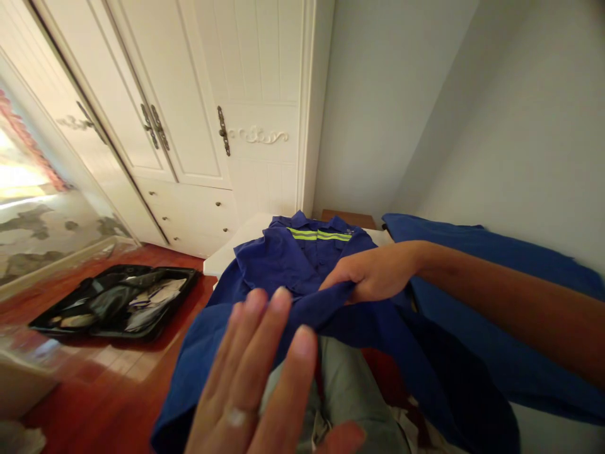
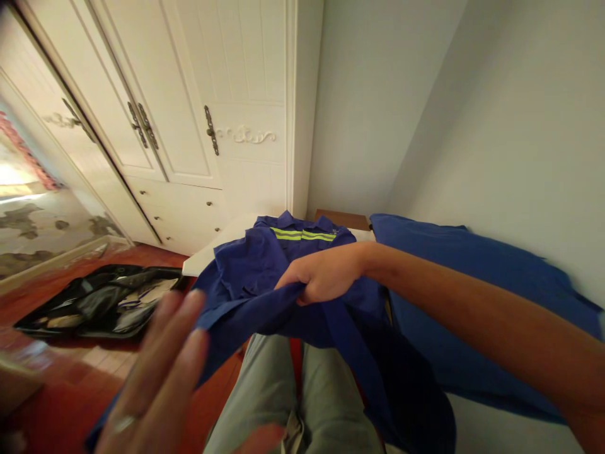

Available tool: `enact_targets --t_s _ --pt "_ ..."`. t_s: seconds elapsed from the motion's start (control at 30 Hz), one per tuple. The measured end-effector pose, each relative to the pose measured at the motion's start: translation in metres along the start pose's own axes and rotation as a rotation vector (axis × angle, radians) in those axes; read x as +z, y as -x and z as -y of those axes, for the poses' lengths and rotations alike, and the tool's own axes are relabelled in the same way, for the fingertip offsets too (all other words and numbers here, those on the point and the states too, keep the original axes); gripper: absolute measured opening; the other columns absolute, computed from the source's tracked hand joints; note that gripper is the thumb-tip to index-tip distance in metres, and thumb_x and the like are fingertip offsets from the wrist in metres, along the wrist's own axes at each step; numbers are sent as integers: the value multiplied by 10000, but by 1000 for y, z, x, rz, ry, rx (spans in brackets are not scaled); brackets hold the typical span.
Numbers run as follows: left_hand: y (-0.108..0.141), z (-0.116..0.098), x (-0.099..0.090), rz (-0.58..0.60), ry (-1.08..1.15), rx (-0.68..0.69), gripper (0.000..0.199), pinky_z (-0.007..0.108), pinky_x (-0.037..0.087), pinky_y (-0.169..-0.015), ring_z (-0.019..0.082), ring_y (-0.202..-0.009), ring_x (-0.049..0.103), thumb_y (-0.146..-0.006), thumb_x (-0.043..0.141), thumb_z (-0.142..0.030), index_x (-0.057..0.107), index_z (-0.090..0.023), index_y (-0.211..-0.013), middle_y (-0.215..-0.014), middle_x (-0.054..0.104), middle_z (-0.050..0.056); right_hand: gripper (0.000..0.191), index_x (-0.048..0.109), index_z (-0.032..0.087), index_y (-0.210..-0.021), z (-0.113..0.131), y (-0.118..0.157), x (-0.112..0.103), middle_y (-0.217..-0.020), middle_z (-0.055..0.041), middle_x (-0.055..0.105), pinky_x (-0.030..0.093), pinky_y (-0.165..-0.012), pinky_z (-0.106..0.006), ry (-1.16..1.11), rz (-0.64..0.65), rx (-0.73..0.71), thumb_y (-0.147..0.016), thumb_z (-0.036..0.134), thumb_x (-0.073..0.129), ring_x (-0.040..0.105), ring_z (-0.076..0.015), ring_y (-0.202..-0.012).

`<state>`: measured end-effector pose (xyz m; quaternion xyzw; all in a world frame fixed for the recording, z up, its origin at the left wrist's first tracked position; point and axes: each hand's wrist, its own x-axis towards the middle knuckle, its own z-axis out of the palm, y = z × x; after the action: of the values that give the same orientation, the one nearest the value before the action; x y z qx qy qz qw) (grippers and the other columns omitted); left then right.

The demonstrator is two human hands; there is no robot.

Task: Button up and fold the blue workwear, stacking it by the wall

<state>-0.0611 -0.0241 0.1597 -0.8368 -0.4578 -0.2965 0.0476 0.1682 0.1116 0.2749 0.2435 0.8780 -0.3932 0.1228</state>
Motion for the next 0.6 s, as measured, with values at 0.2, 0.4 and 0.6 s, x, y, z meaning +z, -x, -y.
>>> enact_targets --t_s 0.2,0.4,0.6 --pt "-80 18 5 421 101 -94 670 417 495 -1003 318 -1220 619 -845 654 -303 446 -208 -1475 -1359 631 132 415 698 138 -1084 4 3 6 -988 -2 684 454 -873 -198 24 24 -29 -783 -8 451 622 -123 -929" --pt "-111 35 -18 642 310 -189 239 255 485 -686 208 -833 691 -810 597 -243 722 -228 -1013 -887 747 11 369 672 135 -1179 -18 19 14 -1065 -24 679 462 -822 -201 -8 -152 75 -822 128 579 627 -142 -950" --pt "-117 42 -29 678 429 -177 256 254 468 -705 182 -797 675 -756 576 -174 723 -227 -959 -863 746 -17 732 558 157 -1382 -38 39 62 -1235 -39 641 488 -917 -231 -281 -280 142 -690 256 775 615 -192 -1092"
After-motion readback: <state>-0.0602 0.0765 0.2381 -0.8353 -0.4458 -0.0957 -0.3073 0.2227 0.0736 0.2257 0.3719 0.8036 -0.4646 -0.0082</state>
